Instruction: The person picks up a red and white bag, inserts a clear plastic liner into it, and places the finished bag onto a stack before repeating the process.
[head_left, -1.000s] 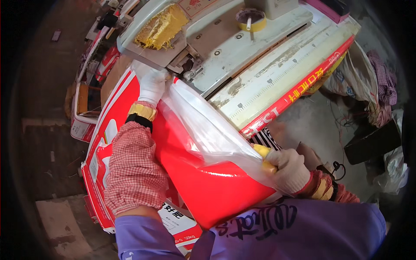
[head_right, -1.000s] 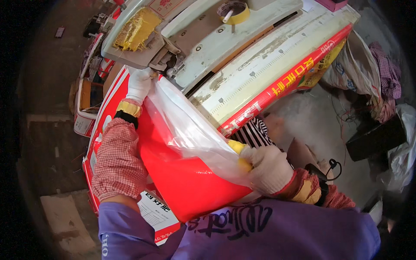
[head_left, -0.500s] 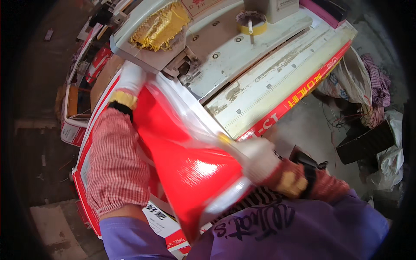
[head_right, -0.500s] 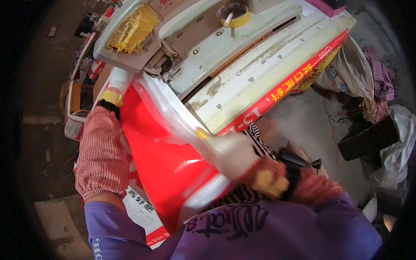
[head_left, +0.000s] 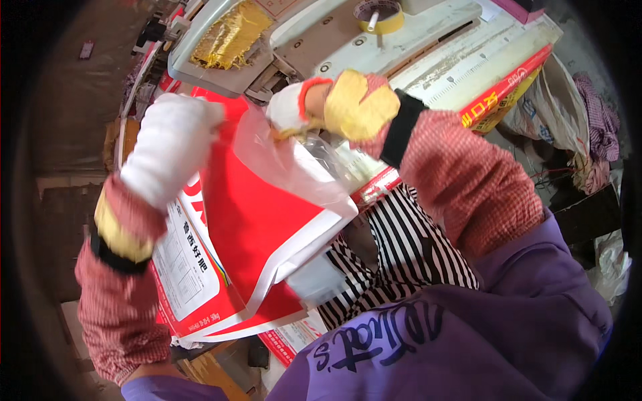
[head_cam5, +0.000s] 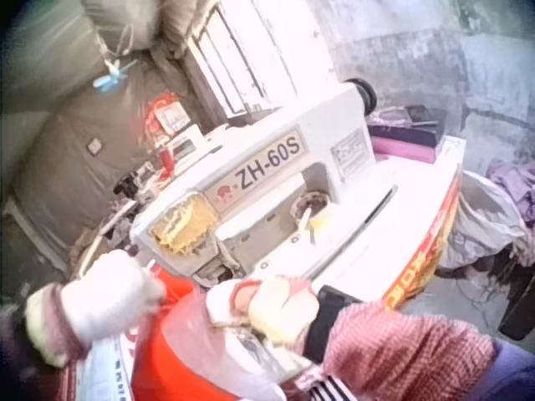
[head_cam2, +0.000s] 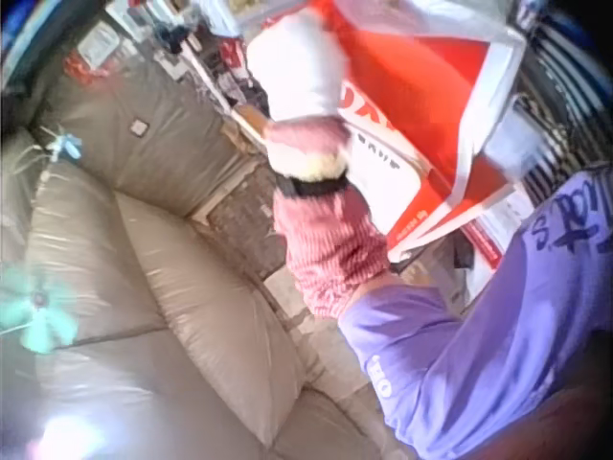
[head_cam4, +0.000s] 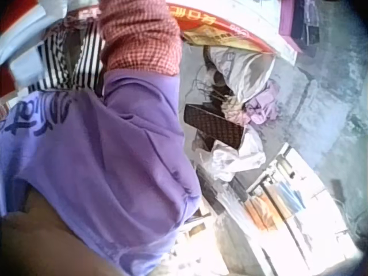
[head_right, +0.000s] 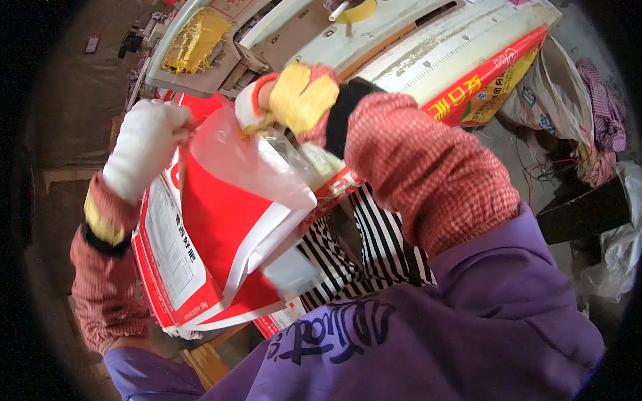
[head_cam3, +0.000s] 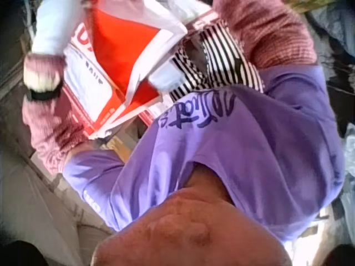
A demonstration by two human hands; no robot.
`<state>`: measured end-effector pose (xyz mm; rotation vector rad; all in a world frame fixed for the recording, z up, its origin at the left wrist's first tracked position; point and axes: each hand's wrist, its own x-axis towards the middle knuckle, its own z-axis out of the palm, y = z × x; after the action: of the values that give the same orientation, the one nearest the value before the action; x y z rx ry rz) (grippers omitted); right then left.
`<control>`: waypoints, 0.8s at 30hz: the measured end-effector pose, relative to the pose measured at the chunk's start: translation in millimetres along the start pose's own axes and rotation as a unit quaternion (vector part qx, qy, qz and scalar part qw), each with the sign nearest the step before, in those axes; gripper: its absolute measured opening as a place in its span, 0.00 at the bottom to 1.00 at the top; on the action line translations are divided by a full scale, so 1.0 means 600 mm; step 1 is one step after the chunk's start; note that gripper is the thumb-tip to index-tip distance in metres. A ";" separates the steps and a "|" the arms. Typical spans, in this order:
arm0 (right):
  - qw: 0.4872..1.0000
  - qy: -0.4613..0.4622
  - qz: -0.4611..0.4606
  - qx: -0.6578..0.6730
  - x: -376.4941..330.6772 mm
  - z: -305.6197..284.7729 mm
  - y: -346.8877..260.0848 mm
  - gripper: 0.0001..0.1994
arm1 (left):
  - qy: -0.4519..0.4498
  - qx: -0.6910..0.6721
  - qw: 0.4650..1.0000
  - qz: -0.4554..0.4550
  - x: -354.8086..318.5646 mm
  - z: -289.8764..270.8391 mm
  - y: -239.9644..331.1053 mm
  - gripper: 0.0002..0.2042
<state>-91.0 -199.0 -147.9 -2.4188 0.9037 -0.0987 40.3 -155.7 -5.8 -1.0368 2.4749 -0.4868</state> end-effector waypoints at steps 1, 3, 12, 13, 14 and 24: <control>0.992 -0.013 0.004 0.122 -0.010 -0.009 0.013 0.15 | 0.030 0.011 0.999 0.031 -0.004 -0.042 0.049 0.03; 0.999 -0.035 -0.030 0.016 0.033 0.002 0.062 0.16 | 0.088 -0.045 0.987 0.130 0.009 -0.087 0.116 0.02; 0.975 0.084 0.150 -0.139 -0.057 0.028 0.013 0.18 | -0.308 -0.424 0.847 0.094 0.017 -0.060 0.135 0.09; 0.976 0.106 0.131 -0.139 -0.062 0.033 0.011 0.17 | -0.317 -0.578 0.751 -0.036 0.009 -0.064 0.118 0.10; 0.974 0.127 0.123 -0.140 -0.076 0.034 0.022 0.16 | -0.365 -0.562 0.731 -0.129 0.016 -0.095 0.108 0.10; 0.945 0.293 -0.009 -0.143 -0.114 0.069 -0.012 0.06 | -0.404 0.047 0.892 0.198 -0.142 -0.143 0.218 0.06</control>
<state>-129.5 -132.3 -171.1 -2.7157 1.2186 -0.7769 -24.6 6.9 26.9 -0.5042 1.7996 -0.0143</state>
